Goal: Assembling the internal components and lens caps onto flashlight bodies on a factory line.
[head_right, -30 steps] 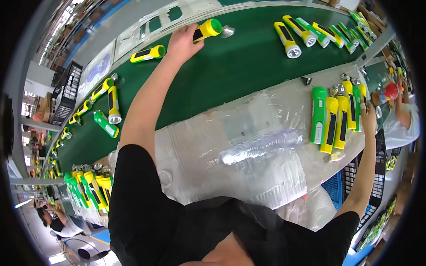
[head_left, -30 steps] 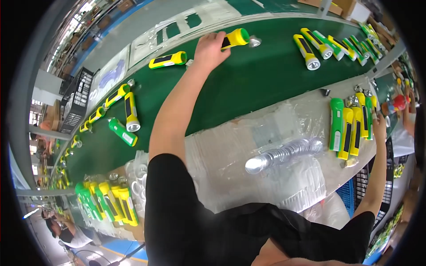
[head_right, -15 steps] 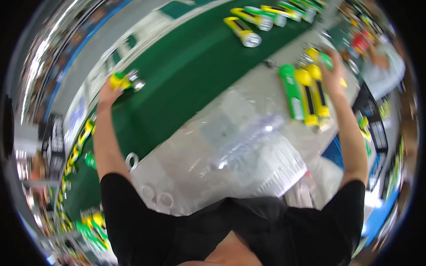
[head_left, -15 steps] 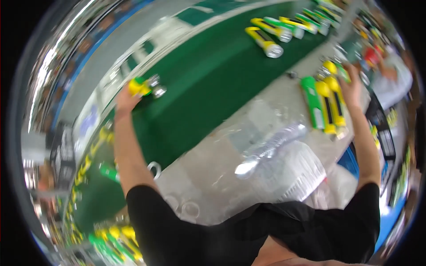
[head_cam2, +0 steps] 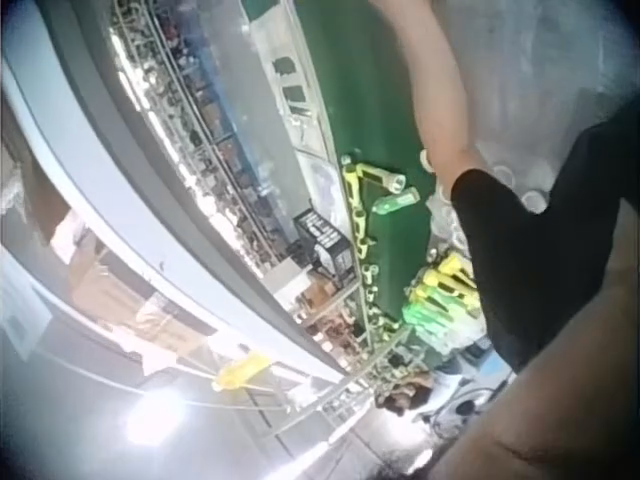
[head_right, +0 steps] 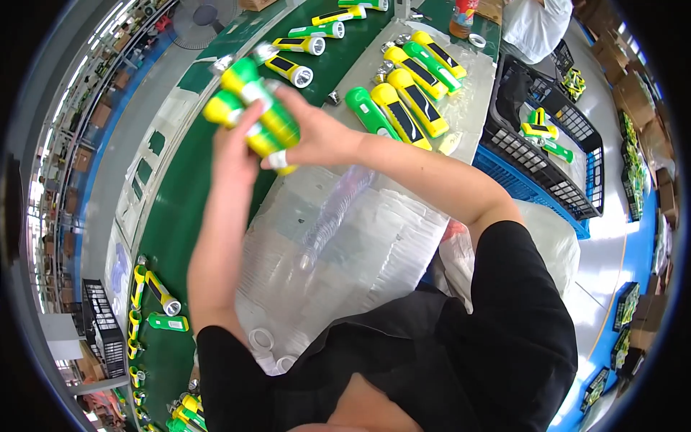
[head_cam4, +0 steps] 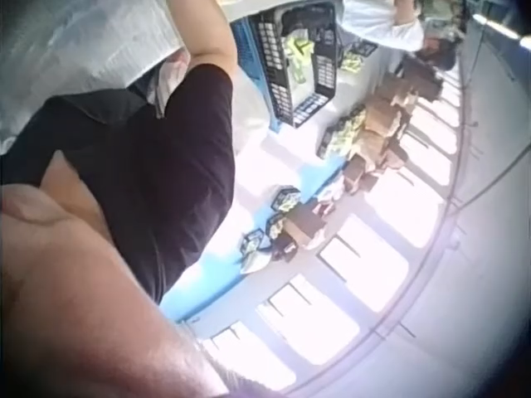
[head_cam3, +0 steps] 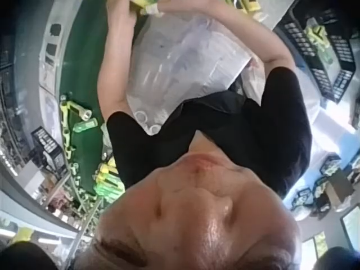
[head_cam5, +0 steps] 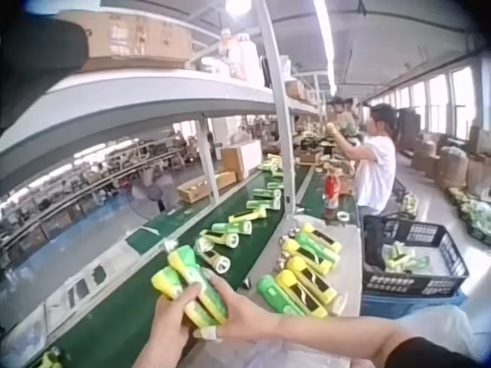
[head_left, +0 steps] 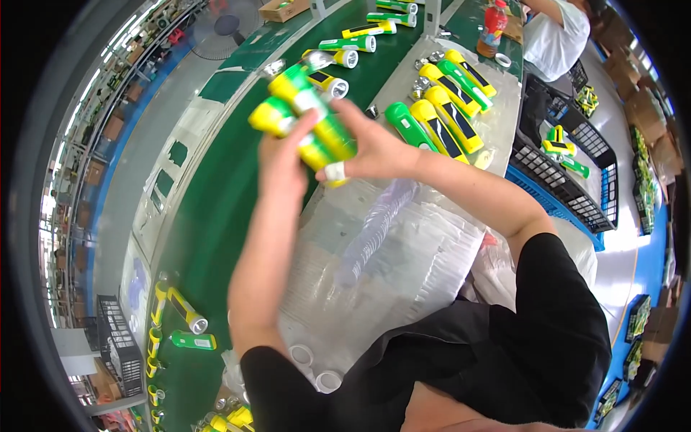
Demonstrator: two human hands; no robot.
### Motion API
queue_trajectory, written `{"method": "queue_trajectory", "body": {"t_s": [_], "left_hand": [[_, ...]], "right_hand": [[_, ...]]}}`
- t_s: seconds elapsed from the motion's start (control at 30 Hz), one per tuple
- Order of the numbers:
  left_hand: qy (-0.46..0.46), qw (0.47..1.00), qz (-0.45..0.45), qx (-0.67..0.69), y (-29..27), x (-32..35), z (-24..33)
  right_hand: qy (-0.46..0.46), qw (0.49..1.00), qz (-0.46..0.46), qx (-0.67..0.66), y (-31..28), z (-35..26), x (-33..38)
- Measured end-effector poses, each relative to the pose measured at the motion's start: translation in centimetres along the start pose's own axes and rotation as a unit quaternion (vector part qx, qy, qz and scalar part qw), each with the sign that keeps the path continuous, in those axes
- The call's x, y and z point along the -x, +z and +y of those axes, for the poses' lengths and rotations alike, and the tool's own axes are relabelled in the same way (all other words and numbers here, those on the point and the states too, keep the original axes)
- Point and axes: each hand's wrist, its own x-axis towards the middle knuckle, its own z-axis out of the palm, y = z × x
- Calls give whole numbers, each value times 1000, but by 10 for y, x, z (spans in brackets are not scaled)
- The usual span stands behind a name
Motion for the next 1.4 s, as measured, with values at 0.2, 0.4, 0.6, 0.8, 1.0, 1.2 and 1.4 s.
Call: {"method": "queue_trajectory", "body": {"t_s": [0.2,0.4,0.6,0.8,1.0,1.2,1.4], "left_hand": [[-93,986,-133,27,93,-6,-64],[-76,953,-145,-254,53,20,-73],[12,913,-10,-408,-64,79,-30],[140,498,275,-810,-228,200,64],[-208,420,425,-775,-292,252,100],[-154,441,467,-751,-304,249,99],[-253,461,350,-775,-307,221,88]], "right_hand": [[223,970,12,96,-105,-4,35],[237,946,-20,219,-180,57,41],[143,939,-23,311,-285,212,91],[32,894,8,446,-282,252,63],[36,859,71,505,-275,237,52],[-67,896,140,417,-179,124,49],[-145,967,75,197,-48,25,35]]}}
